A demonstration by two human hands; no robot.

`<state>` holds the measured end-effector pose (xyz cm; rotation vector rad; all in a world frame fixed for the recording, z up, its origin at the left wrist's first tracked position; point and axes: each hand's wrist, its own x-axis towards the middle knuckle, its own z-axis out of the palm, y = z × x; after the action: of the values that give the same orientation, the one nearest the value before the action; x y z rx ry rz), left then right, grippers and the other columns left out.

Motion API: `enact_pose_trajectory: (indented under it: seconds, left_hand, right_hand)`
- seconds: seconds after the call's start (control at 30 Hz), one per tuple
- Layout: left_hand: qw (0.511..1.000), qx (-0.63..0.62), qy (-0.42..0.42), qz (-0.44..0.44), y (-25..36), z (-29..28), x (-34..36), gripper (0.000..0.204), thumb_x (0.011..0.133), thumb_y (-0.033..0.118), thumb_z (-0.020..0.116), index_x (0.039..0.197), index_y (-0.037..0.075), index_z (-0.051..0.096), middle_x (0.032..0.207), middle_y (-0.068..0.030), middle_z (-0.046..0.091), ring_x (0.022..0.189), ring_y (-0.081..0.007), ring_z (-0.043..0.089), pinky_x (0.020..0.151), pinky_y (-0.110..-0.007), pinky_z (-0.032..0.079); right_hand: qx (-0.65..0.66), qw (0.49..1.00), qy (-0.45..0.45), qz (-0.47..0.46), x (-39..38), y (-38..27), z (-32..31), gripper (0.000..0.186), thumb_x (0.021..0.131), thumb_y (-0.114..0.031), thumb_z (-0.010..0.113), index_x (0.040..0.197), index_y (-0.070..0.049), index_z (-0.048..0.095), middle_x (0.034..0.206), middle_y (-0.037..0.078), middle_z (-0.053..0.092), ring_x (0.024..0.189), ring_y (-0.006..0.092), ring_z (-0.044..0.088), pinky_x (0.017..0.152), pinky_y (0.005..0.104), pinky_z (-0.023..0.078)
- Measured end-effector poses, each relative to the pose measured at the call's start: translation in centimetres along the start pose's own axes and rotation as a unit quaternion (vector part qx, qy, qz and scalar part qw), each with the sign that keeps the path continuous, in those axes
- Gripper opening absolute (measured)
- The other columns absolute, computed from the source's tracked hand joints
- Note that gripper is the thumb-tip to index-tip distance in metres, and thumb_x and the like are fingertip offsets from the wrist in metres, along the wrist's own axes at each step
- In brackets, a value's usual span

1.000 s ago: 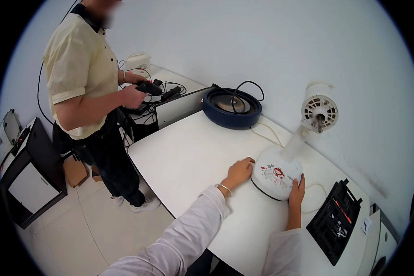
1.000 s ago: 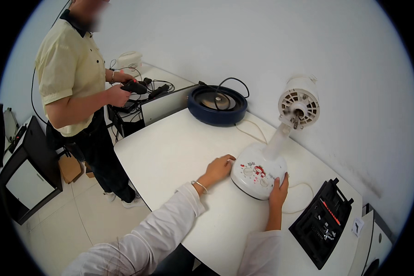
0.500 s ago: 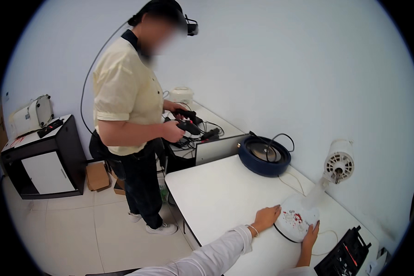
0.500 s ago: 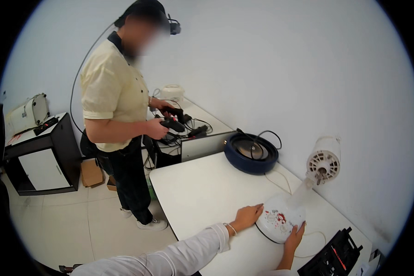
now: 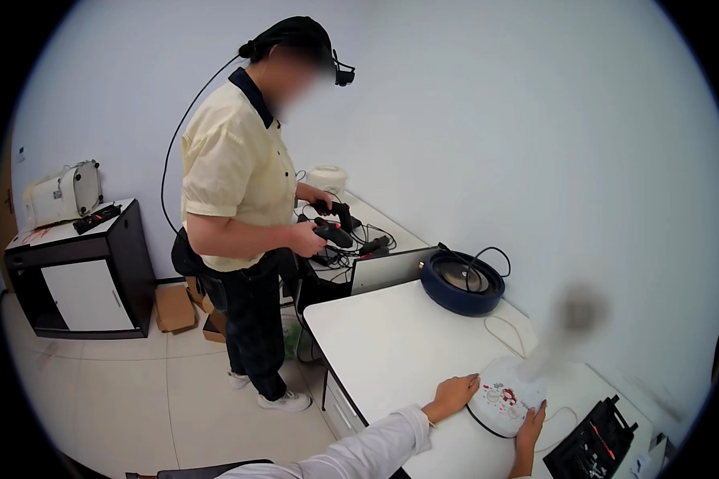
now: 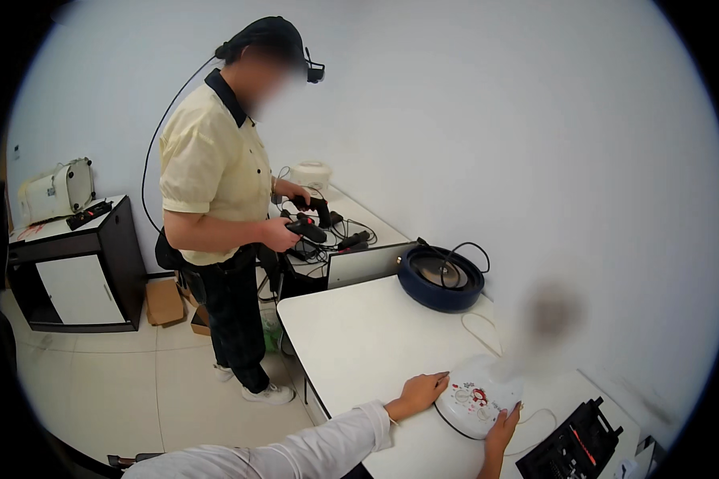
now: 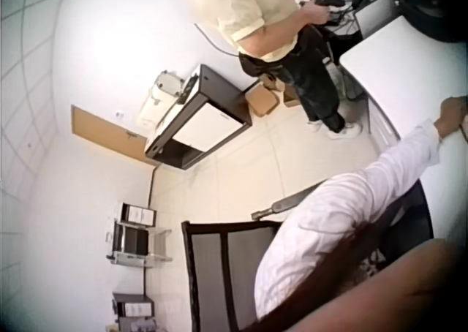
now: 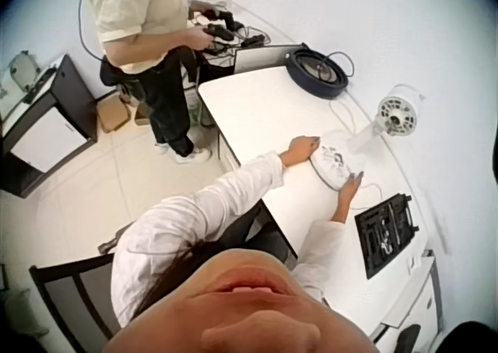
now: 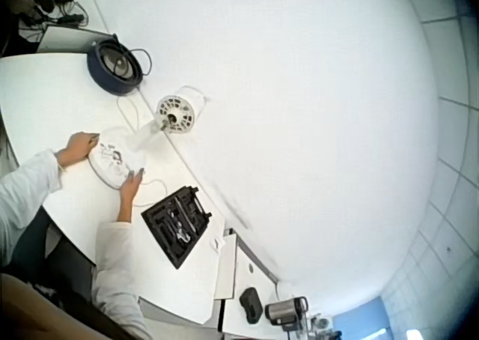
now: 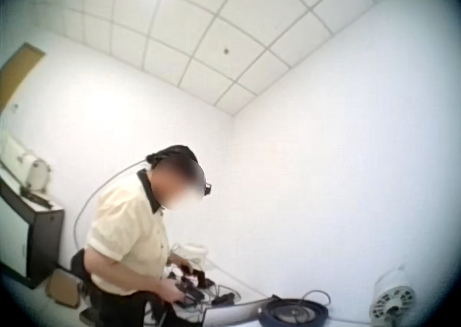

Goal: The person secures a rubber ring onto a blue speaker and then uses a screwdriver to adjust the internal components of a white electric fan. The person handles the speaker, fan, and screwdriver while working at a white table.

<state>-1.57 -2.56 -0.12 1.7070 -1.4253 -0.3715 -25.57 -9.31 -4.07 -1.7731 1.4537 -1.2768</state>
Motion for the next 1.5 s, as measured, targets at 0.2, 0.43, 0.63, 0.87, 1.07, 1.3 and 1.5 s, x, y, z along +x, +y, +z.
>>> enact_pose_trajectory:
  seconds: [0.2,0.43,0.63,0.87,1.07,1.3,1.5]
  left_hand:
    - [0.999,0.015,0.031,0.030,0.7,-0.3,-5.4,0.040,0.096,0.037,0.038,0.112,0.009,0.062,0.082,-0.0182,0.067,0.076,-0.0362,0.064,0.069,-0.046,0.051]
    - [0.998,0.062,-0.034,-0.005,0.2,-2.2,-11.2,0.040,0.096,0.038,0.037,0.116,0.012,0.061,0.089,-0.0200,0.067,0.082,-0.0387,0.064,0.073,-0.051,0.049]
    - [0.999,0.015,-0.035,0.008,1.8,-5.2,-14.2,0.040,0.092,0.039,0.045,0.114,0.012,0.064,0.082,-0.0163,0.068,0.082,-0.0349,0.065,0.074,-0.044,0.050]
    - [0.747,-0.627,-0.105,-0.193,2.5,-7.6,-17.4,0.032,0.095,0.019,0.045,0.123,0.009,0.055,0.060,0.0046,0.032,0.047,-0.0069,0.027,0.043,-0.020,0.028]
    - [0.461,-0.844,-0.156,-0.224,4.3,-9.4,-21.3,0.038,0.098,0.012,0.036,0.135,0.008,0.040,0.067,0.0022,0.036,0.047,-0.0060,0.027,0.042,-0.018,0.027]
    - [0.454,-0.852,-0.101,-0.241,5.5,-11.9,-22.3,0.042,0.096,0.020,0.039,0.134,0.002,0.040,0.079,-0.0008,0.050,0.068,-0.0100,0.048,0.065,-0.024,0.044]
    - [0.422,-0.884,-0.077,-0.187,6.4,-13.0,-22.3,0.048,0.095,0.027,0.036,0.138,0.005,0.035,0.135,-0.0141,0.043,0.127,-0.0263,0.039,0.107,-0.042,0.031]
  right_hand:
    - [0.028,0.999,0.005,-0.017,-4.3,1.1,-1.9,0.051,0.096,-0.011,0.041,0.141,0.006,0.027,0.146,0.023,0.031,0.136,0.0315,0.029,0.112,0.0339,0.021]
    - [-0.005,1.000,0.004,-0.026,-11.6,-0.1,-3.3,0.052,0.096,-0.018,0.043,0.140,0.007,0.029,0.145,0.023,0.032,0.137,0.0324,0.028,0.112,0.0340,0.020]
    - [0.021,0.999,-0.027,-0.015,-16.2,-5.5,-6.8,0.058,0.097,-0.033,0.037,0.143,0.002,0.027,0.148,0.020,0.028,0.139,0.0314,0.023,0.114,0.0358,0.015]
    - [0.799,0.539,-0.266,0.001,-24.3,-24.1,-10.4,0.080,0.088,-0.072,0.013,0.151,-0.024,0.001,0.157,0.006,-0.007,0.144,0.0291,-0.005,0.113,0.0542,-0.001]
    - [0.815,0.470,-0.339,-0.007,-25.1,-27.0,-7.2,0.082,0.087,-0.073,0.019,0.149,-0.026,-0.007,0.155,0.005,-0.020,0.142,0.0285,-0.017,0.111,0.0541,-0.008]
    - [0.810,0.472,-0.348,-0.004,-24.0,-26.9,-4.4,0.082,0.088,-0.071,0.020,0.150,-0.023,-0.006,0.154,0.008,-0.021,0.142,0.0299,-0.019,0.111,0.0549,-0.011]
    - [0.700,0.616,-0.354,-0.069,-22.8,-24.8,-2.4,0.085,0.087,-0.072,0.021,0.150,-0.021,-0.006,0.155,0.013,-0.014,0.143,0.0318,-0.013,0.112,0.0514,-0.007]
